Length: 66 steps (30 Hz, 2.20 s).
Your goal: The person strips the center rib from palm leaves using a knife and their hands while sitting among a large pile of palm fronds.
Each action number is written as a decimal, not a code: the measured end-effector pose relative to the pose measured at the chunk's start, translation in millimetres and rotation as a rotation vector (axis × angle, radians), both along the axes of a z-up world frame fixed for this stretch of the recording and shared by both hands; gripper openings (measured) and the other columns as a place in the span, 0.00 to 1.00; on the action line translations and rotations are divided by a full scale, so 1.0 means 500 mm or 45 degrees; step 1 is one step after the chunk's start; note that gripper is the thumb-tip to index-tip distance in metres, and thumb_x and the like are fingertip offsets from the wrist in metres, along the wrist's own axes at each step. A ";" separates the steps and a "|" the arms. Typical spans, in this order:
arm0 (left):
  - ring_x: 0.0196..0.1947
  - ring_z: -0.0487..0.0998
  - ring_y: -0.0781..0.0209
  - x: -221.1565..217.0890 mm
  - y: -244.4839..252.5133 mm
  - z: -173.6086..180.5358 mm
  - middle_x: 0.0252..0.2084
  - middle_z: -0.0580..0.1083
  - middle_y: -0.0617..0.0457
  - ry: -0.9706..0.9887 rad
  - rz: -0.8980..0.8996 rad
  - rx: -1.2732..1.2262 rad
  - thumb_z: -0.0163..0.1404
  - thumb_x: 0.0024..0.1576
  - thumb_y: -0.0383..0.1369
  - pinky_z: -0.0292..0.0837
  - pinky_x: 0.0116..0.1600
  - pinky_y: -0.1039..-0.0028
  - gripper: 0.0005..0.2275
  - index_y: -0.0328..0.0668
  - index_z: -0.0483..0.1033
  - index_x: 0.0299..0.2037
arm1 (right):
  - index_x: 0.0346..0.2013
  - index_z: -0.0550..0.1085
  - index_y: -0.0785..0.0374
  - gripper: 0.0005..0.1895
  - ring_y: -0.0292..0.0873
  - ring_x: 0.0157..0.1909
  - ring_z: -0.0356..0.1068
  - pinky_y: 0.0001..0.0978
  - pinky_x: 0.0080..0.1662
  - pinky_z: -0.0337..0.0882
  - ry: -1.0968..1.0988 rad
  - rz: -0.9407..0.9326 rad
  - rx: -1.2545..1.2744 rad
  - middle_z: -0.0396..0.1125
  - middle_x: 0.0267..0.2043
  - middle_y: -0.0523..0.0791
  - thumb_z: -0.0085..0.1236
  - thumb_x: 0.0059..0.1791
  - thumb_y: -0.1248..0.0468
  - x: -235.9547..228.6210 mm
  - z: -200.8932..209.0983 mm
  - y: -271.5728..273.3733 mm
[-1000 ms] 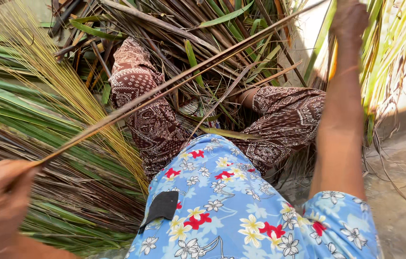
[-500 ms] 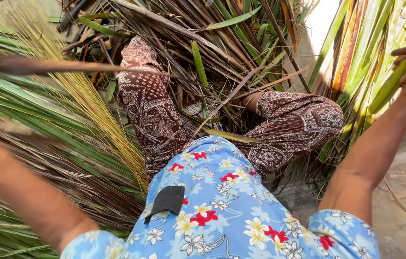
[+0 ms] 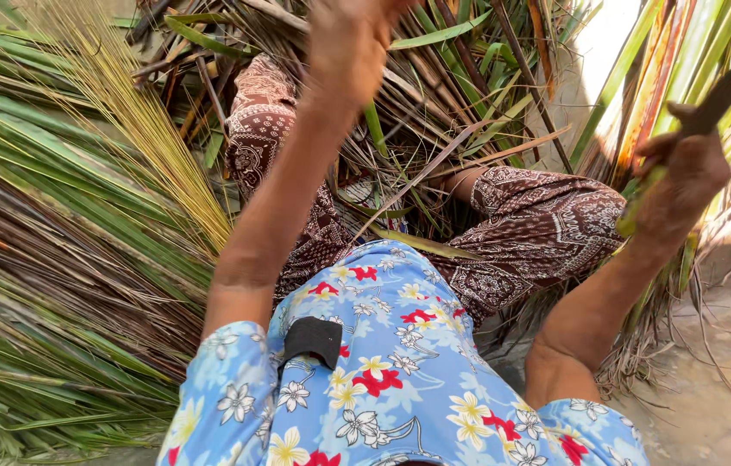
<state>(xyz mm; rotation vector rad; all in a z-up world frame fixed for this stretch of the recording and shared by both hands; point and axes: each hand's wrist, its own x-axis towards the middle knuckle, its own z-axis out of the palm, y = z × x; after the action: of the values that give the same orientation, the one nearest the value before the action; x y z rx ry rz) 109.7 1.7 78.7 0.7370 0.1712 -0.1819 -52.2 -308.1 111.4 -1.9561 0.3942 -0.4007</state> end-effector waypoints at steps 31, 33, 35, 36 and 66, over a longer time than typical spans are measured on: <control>0.17 0.50 0.62 -0.315 -0.062 -0.022 0.16 0.50 0.56 -1.001 -0.972 0.797 0.42 0.56 0.31 0.48 0.24 0.72 0.11 0.44 0.53 0.24 | 0.33 0.71 0.65 0.23 0.51 0.37 0.70 0.46 0.39 0.75 -0.256 -0.716 0.734 0.70 0.32 0.46 0.74 0.28 0.73 0.119 -0.345 0.151; 0.31 0.67 0.58 -0.286 -0.075 -0.012 0.31 0.65 0.50 -1.341 -0.472 0.973 0.40 0.53 0.21 0.68 0.31 0.71 0.04 0.39 0.61 0.34 | 0.33 0.70 0.64 0.19 0.50 0.34 0.73 0.51 0.38 0.78 -0.368 -0.565 0.809 0.70 0.28 0.47 0.71 0.33 0.71 0.111 -0.333 0.160; 0.31 0.67 0.59 -0.242 -0.094 -0.036 0.33 0.64 0.50 -1.331 -0.458 1.225 0.40 0.55 0.22 0.69 0.33 0.72 0.04 0.39 0.62 0.38 | 0.38 0.67 0.65 0.25 0.52 0.38 0.71 0.50 0.43 0.76 -0.352 -0.661 0.842 0.68 0.34 0.48 0.71 0.33 0.71 0.106 -0.319 0.175; 0.30 0.67 0.60 -0.220 -0.102 -0.048 0.35 0.63 0.49 -1.315 -0.431 1.480 0.40 0.57 0.23 0.70 0.34 0.73 0.06 0.38 0.64 0.42 | 0.44 0.64 0.66 0.30 0.54 0.43 0.69 0.50 0.49 0.75 -0.338 -0.750 0.875 0.66 0.39 0.50 0.71 0.33 0.72 0.106 -0.311 0.183; 0.25 0.64 0.71 -0.196 0.024 -0.122 0.27 0.66 0.61 -0.249 -1.192 1.312 0.48 0.53 0.37 0.58 0.30 0.79 0.05 0.50 0.68 0.33 | 0.40 0.68 0.67 0.22 0.46 0.37 0.76 0.40 0.44 0.82 -0.127 -0.659 0.416 0.70 0.28 0.44 0.69 0.37 0.68 0.201 -0.356 0.040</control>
<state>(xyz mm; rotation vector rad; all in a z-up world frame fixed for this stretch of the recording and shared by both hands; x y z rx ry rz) 11.5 13.4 17.6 1.8254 -0.3189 -0.9510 48.1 -288.0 -66.8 -1.4950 0.8499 -0.7126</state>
